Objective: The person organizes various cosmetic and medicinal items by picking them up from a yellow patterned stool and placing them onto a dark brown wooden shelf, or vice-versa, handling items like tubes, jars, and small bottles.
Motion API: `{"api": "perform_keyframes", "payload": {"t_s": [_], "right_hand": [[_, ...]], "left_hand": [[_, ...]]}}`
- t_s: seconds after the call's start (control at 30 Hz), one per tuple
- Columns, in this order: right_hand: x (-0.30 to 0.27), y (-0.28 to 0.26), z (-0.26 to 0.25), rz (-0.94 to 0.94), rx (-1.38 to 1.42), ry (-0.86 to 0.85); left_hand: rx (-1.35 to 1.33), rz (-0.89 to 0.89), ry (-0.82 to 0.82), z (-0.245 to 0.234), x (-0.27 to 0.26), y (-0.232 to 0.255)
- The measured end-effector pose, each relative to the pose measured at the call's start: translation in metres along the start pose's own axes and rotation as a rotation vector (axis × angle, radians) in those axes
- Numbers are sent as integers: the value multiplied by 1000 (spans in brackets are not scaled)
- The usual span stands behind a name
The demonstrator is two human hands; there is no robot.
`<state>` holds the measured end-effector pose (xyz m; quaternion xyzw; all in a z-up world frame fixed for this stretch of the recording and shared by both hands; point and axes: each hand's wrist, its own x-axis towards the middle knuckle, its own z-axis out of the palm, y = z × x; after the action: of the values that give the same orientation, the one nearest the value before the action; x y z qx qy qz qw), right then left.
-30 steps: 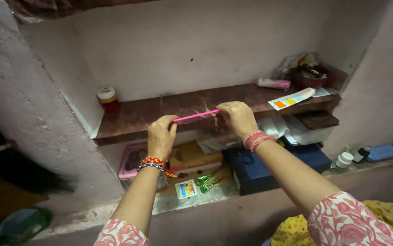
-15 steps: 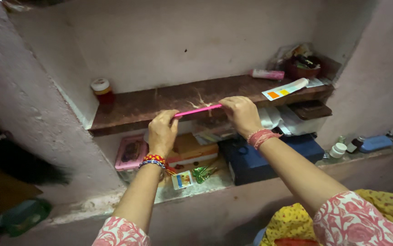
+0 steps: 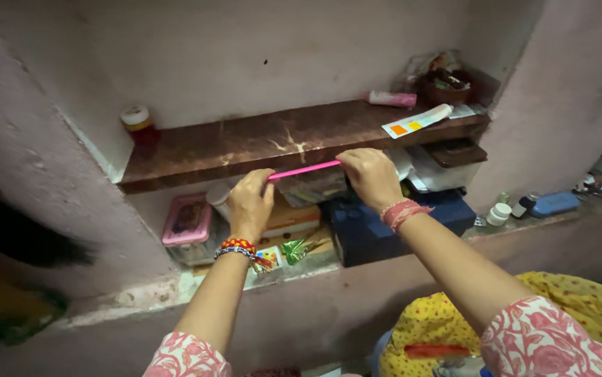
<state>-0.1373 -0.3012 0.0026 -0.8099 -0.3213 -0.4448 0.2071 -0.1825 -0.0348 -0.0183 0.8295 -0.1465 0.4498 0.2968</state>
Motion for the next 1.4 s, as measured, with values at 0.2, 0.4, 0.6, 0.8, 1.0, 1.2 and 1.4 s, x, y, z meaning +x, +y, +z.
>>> {"api": "perform_keyframes", "payload": {"t_s": [0.2, 0.4, 0.6, 0.8, 1.0, 1.2, 1.4], "right_hand": [[-35, 10, -16, 5, 13, -74], [-69, 23, -41, 79, 5, -110], [-102, 44, -64, 130, -49, -151], [-147, 64, -89, 142, -89, -179], [-196, 88, -112, 332, -175, -340], [-243, 112, -134, 365, -268, -348], [-288, 126, -159, 463, -280, -476]], "left_hand": [[-35, -22, -49, 17, -27, 17], [-80, 4, -80, 44, -45, 42], [-141, 18, -129, 72, -54, 70], [-187, 34, -200, 107, -78, 97], [-265, 2, -265, 149, -107, 130], [-301, -5, -401, 184, -125, 156], [-357, 42, -555, 235, -162, 169]]}}
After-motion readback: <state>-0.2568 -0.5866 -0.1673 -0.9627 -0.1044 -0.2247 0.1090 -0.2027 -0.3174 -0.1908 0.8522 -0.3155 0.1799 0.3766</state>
